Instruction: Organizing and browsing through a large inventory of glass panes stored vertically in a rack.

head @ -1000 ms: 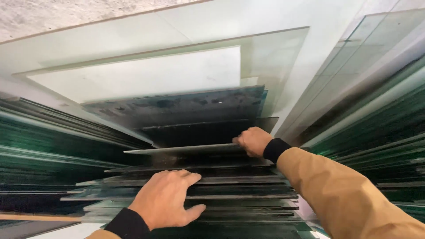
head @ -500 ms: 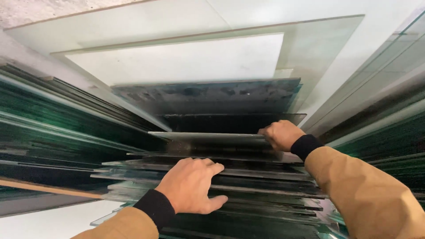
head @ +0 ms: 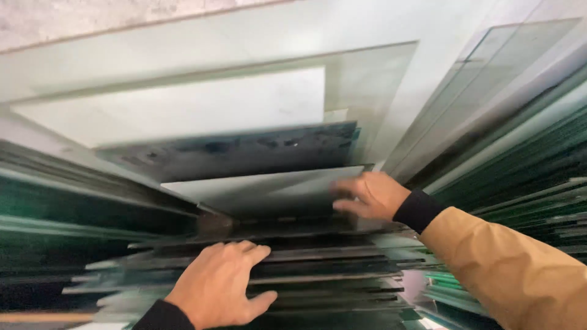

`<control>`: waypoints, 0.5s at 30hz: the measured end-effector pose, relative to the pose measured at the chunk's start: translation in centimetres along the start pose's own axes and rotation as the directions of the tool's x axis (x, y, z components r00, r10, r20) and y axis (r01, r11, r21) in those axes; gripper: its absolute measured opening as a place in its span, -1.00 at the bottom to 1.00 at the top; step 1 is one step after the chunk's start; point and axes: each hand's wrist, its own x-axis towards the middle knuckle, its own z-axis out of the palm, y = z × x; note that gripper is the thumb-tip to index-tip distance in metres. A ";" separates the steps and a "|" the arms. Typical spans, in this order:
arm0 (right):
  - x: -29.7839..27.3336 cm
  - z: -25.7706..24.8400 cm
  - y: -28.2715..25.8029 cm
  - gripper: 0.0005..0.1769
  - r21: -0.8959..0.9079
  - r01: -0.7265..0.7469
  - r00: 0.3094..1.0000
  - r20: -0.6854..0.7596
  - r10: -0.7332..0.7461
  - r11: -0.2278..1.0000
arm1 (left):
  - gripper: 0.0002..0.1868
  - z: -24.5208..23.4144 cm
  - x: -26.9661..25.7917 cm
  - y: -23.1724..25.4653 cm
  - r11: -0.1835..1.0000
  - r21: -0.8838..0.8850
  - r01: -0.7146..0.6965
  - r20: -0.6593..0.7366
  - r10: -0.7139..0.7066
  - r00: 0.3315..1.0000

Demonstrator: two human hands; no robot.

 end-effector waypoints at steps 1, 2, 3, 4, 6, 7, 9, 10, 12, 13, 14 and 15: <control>-0.7 0.1 0.7 -0.34 -0.009 -0.008 1.000 -0.009 0.008 1.000 | -0.13 -1.1 0.2 0.5 1.000 0.007 -0.010 -0.008 0.010 1.000; -1.4 0.5 1.3 -0.15 0.119 -0.084 0.974 0.219 0.057 0.989 | -0.11 -2.0 0.2 1.1 0.998 -0.005 0.063 0.112 -0.063 0.992; -2.2 0.9 1.8 0.05 0.227 -0.185 0.896 0.439 0.069 0.956 | -0.08 -2.8 0.1 1.6 0.990 -0.006 0.138 0.232 -0.133 0.964; -3.0 0.7 1.7 0.05 0.223 -0.188 0.895 0.440 0.073 0.956 | -0.08 -2.8 0.3 1.6 0.991 -0.009 0.134 0.230 -0.128 0.965; -4.2 0.7 1.1 0.13 0.275 -0.328 0.817 0.563 0.126 0.904 | -0.08 -2.7 0.2 1.3 0.987 -0.022 0.161 0.250 -0.150 0.956; -4.6 1.3 1.7 0.13 0.277 -0.327 0.816 0.566 0.121 0.904 | -0.08 -1.9 0.4 1.0 0.986 -0.024 0.165 0.254 -0.153 0.955; -5.0 2.9 2.4 -0.30 0.174 -0.170 0.912 0.400 0.088 0.970 | -0.11 -0.5 0.1 0.1 0.999 -0.029 0.018 0.039 -0.016 0.999; -4.9 2.9 2.2 -0.30 0.176 -0.166 0.913 0.400 0.084 0.970 | -0.11 -0.3 0.0 -0.2 0.999 -0.028 0.021 0.040 -0.020 0.999; -5.1 2.7 1.8 -0.65 0.068 0.131 0.972 0.188 -0.142 0.989 | -0.15 0.2 0.0 -0.2 1.000 -0.030 0.004 0.001 -0.004 1.000; -4.8 3.5 3.0 -0.65 0.066 0.128 0.972 0.191 -0.139 0.990 | -0.15 0.2 0.1 -0.1 0.999 -0.033 0.001 0.001 -0.001 1.000; -4.1 4.3 4.2 -0.63 -0.087 0.110 0.988 0.119 -0.099 0.990 | -0.13 0.1 0.2 -0.1 0.999 -0.032 0.002 0.013 -0.002 1.000; -3.4 5.2 5.3 -0.62 -0.236 0.078 0.997 0.041 -0.071 0.969 | -0.12 0.0 0.1 -0.1 1.000 -0.031 0.004 0.025 -0.003 1.000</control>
